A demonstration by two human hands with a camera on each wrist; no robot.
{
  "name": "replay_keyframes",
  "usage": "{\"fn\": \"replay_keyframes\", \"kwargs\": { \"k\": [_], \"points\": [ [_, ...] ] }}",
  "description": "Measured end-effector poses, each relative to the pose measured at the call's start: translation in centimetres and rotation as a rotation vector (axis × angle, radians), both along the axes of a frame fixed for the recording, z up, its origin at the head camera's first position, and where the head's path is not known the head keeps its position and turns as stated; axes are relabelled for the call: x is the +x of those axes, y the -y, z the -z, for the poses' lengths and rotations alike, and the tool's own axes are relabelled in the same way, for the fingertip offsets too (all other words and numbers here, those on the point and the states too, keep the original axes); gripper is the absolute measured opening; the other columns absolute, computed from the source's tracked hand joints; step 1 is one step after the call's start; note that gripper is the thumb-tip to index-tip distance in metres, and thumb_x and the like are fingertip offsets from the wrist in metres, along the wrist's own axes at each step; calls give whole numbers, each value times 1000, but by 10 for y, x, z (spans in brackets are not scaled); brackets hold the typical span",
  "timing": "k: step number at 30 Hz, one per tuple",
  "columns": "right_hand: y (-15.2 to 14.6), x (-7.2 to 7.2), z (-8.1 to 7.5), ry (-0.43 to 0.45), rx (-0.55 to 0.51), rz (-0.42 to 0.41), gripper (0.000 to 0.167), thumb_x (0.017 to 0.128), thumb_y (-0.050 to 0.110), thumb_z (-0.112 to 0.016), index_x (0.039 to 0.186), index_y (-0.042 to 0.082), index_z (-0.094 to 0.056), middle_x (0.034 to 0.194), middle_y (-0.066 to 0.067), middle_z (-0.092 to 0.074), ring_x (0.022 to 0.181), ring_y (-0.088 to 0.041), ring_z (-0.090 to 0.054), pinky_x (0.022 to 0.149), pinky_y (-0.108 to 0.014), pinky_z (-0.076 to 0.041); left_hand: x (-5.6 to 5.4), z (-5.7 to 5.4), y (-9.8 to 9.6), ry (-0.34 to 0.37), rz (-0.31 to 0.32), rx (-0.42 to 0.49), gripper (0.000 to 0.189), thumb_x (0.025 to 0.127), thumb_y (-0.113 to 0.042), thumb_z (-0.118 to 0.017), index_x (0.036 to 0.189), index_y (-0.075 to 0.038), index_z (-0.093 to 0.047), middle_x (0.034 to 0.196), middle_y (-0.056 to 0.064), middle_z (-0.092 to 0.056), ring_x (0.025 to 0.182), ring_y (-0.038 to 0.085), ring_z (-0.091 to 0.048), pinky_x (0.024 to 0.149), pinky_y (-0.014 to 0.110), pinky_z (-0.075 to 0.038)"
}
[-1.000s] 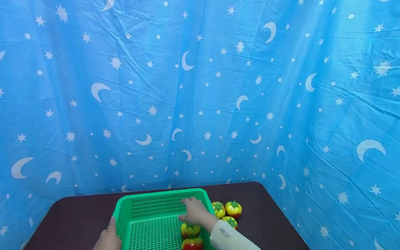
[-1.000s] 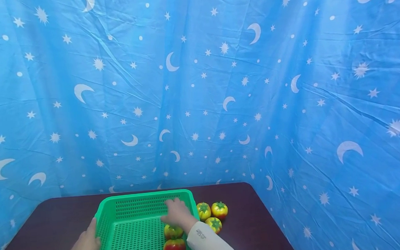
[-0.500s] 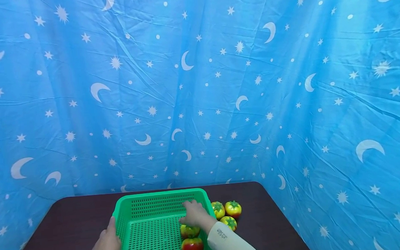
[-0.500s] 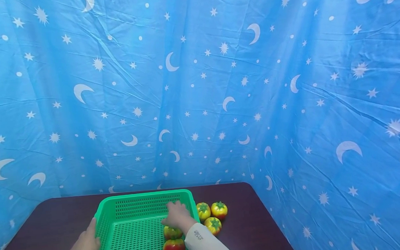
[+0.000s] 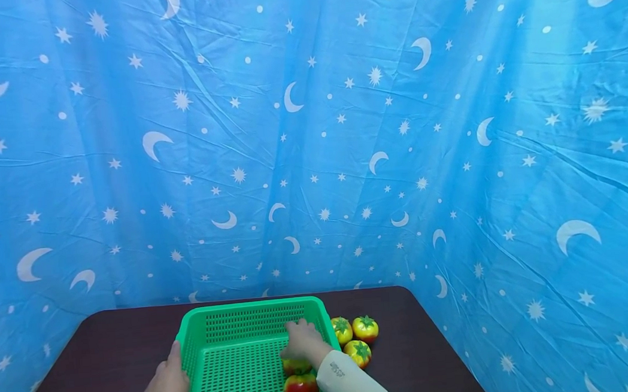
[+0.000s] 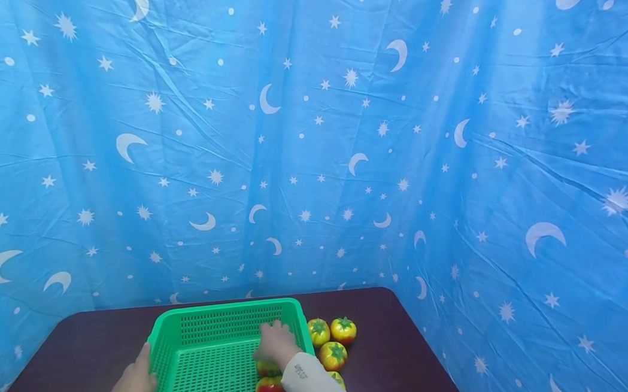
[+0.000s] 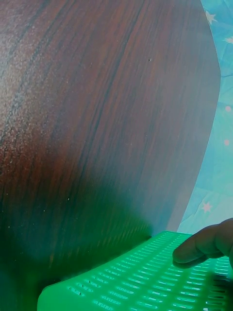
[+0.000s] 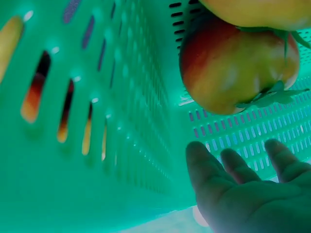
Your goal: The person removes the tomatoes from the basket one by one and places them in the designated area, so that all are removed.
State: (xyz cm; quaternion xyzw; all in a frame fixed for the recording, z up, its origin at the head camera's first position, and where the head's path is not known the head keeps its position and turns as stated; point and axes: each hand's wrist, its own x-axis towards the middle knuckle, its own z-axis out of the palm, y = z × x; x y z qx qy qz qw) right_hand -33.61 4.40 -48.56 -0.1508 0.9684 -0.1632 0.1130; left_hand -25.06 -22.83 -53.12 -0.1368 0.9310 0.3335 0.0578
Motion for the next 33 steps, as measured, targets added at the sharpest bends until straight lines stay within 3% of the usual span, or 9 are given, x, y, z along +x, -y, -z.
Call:
{"fn": "replay_keyframes", "kwargs": {
  "k": [5,14,18,24,28,33],
  "points": [
    [-2,-2,3,73,76,-9,66,81,26,-80,140,11,-55,139,-17,-52,122,-37,-51,100,-57,-48,1,-1,0,4,-1,7,69,98,-2,-44,153,14,-7,119,38,-53,100,45,-61,71,49,-50],
    [-4,-1,8,183,79,-18,66,77,17,-77,140,13,-57,126,-16,-53,107,-33,-48,93,-53,-47,2,-2,0,0,12,11,70,97,-2,-45,153,14,-8,117,36,-54,96,40,-62,70,48,-50],
    [-6,1,8,184,97,-27,59,78,18,-76,135,12,-60,127,-15,-55,109,-34,-51,87,-50,-47,1,-2,0,-7,10,1,70,97,-2,-47,153,14,-8,116,35,-55,95,40,-63,70,48,-50],
    [-5,3,10,200,118,-31,36,82,21,-78,113,9,-65,103,-10,-59,86,-24,-51,78,-40,-49,2,-1,-1,-10,10,0,71,97,-3,-47,153,14,-7,121,37,-53,105,50,-59,74,52,-51],
    [-4,4,10,199,121,-43,35,84,21,-80,113,8,-65,95,-7,-59,82,-21,-52,78,-37,-50,2,-1,0,-7,13,1,71,97,-3,-47,153,14,-7,122,38,-52,109,52,-57,75,54,-51],
    [-4,4,10,189,97,-40,36,83,19,-81,112,7,-65,93,-6,-60,81,-20,-52,77,-37,-52,2,0,0,-5,10,-1,71,97,-3,-48,153,14,-8,118,36,-53,101,46,-61,73,51,-51]
  ]
}}
